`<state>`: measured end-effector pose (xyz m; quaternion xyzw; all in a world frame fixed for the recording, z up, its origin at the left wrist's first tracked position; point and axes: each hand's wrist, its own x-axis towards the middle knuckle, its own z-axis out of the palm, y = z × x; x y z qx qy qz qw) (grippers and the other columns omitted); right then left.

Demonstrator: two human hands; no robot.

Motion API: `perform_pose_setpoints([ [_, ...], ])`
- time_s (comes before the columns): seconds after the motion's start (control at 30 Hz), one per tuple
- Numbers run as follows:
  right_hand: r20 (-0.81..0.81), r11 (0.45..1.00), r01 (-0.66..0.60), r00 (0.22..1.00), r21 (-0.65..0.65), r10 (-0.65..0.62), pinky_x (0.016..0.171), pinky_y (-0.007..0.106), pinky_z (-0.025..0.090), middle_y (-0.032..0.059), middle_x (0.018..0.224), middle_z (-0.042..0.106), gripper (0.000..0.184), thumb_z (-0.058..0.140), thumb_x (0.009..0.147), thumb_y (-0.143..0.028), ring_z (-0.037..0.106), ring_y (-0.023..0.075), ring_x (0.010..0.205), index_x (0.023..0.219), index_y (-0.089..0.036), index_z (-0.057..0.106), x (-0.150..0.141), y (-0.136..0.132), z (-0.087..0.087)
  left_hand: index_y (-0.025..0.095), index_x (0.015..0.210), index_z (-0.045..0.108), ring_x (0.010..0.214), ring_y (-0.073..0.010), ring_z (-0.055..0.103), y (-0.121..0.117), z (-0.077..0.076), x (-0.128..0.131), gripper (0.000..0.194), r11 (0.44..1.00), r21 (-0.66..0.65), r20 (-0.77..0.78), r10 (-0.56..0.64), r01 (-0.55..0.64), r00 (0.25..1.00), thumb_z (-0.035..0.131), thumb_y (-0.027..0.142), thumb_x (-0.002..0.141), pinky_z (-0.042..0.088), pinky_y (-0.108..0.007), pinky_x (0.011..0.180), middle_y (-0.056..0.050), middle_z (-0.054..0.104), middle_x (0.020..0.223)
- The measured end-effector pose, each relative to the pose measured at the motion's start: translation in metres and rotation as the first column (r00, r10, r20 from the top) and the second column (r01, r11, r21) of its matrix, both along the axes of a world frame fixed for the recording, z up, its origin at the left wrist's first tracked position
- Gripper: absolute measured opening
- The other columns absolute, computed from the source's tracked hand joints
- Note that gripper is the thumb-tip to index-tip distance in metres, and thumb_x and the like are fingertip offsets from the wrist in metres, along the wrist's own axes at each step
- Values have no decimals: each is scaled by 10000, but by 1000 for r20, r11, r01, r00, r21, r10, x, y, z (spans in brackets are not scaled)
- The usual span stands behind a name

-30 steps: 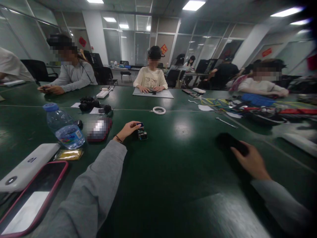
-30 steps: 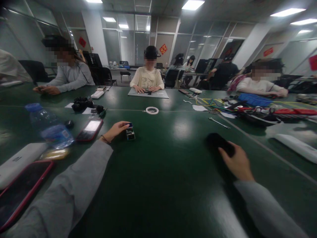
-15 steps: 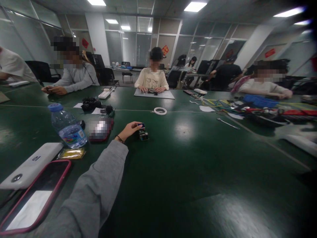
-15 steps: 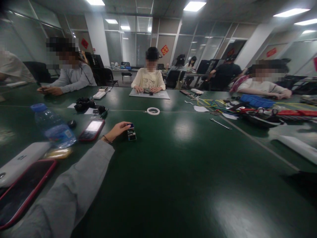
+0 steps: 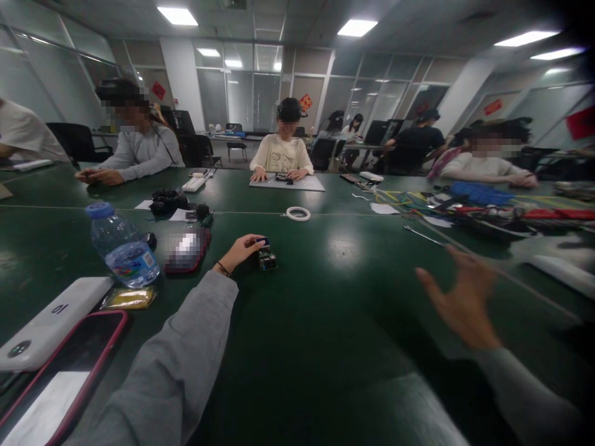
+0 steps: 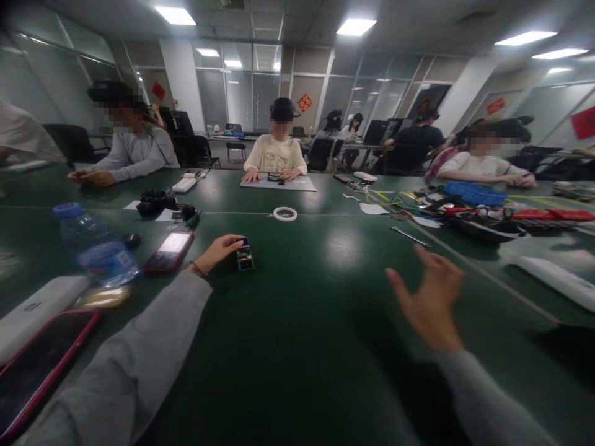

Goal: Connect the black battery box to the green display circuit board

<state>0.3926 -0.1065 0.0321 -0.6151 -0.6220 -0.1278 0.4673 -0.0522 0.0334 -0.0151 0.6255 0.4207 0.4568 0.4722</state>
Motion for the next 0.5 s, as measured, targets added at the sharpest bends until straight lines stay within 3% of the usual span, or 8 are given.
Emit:
perform_pose_setpoints([
  [0.03, 28, 989, -146, 989, -36, 147, 1054, 527, 219, 171, 1304, 385, 668, 501, 793, -619, 300, 294, 1276, 1360, -295, 360, -36, 9, -5, 138, 1056, 605, 929, -181, 623, -1, 1, 0, 448, 1000, -3, -5, -8, 8, 1000, 682, 400, 701, 454, -379, 887, -106, 665, 1019],
  [0.1, -22, 905, -400, 916, -144, 401, 1011, 521, 342, 137, 1306, 370, 638, 509, 824, -548, 363, 285, 1235, 1370, -283, 314, -115, 24, -15, 141, 1059, 602, 926, -187, 627, -4, 2, 2, 454, 1000, -2, -4, -15, 15, 1000, 676, 412, 703, 463, -379, 873, -108, 666, 1017],
  [0.17, -100, 820, -537, 843, -197, 528, 967, 504, 412, 131, 1291, 368, 630, 517, 836, -504, 424, 275, 1178, 1371, -255, 296, -187, 38, -24, 144, 1060, 604, 917, -188, 627, -6, 3, 3, 457, 1000, 23, -11, -7, 7, 1000, 670, 426, 706, 464, -376, 870, -108, 664, 1023],
  [0.23, -108, 779, -597, 802, -192, 588, 986, 481, 405, 136, 1271, 376, 684, 595, 793, -467, 422, 277, 1178, 1360, -217, 306, -237, 49, -31, 137, 1050, 608, 902, -189, 626, -7, 3, 4, 474, 999, 43, -24, 1, 0, 1000, 684, 433, 688, 469, -371, 859, -109, 664, 1016],
  [0.33, -122, 751, -632, 774, -190, 621, 971, 445, 420, 121, 1209, 428, 589, 617, 780, -340, 460, 260, 1135, 1301, -204, 379, -268, 65, -38, 133, 1051, 612, 899, -192, 620, -5, 2, 3, 497, 998, 69, -62, 9, -5, 998, 692, 444, 672, 474, -361, 846, -110, 660, 1027],
  [0.5, -326, 701, -698, 703, -145, 632, 933, 396, 437, 84, 1107, 538, 353, 544, 811, -253, 537, 209, 1037, 1158, -203, 497, -260, 83, -47, 143, 1083, 614, 982, -197, 596, 0, 1, 1, 473, 992, 107, -86, -53, 62, 995, 629, 459, 732, 439, -357, 906, -109, 643, 1086],
])
